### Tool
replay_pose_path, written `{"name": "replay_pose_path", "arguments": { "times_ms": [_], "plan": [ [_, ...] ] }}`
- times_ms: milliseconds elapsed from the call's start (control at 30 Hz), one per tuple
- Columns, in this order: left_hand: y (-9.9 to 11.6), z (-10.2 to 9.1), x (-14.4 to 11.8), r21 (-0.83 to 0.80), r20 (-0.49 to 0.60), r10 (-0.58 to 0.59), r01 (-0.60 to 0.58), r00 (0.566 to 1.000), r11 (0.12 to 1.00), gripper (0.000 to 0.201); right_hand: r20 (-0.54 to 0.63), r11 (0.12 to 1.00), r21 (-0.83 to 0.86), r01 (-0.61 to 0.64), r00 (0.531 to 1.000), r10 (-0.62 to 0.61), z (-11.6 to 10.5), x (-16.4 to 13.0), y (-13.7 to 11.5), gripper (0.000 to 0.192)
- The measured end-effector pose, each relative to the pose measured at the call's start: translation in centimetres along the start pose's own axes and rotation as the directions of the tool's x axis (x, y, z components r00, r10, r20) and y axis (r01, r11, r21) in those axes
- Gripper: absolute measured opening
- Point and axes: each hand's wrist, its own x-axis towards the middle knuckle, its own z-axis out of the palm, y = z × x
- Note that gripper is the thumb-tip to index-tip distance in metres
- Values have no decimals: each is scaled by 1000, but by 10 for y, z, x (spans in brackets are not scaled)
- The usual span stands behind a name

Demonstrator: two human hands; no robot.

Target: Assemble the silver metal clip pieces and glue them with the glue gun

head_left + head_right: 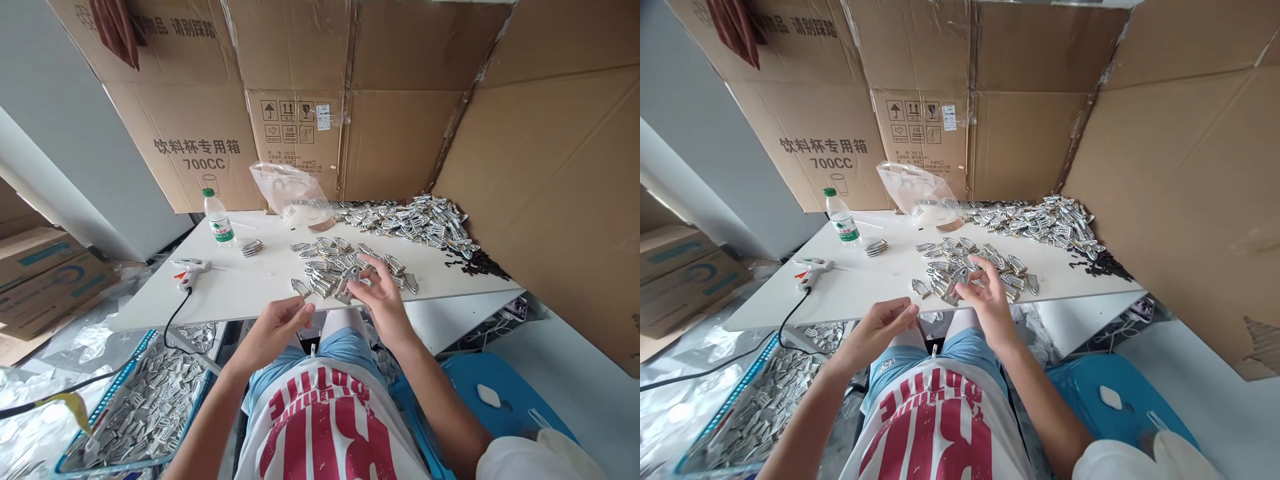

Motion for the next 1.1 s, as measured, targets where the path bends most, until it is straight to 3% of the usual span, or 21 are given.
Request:
{"name": "replay_pose_path", "arguments": {
  "times_ms": [167,467,700,1100],
  "plan": [
    [-1,5,-1,36,27,-33,32,999,999,59,132,992,-65,-107,985,115,6,2,10,37],
    [-8,12,-3,67,-17,-62,63,998,996,58,232,992,-100,-83,967,104,12,-8,13,39],
    [-8,12,-1,143,-55,-145,152,988,978,60,276,990,-118,-74,955,104,18,-14,10,33],
    [-12,13,1,182,-66,-193,202,979,962,58,278,982,-187,2,959,51,18,-14,10,32]
  ]
}}
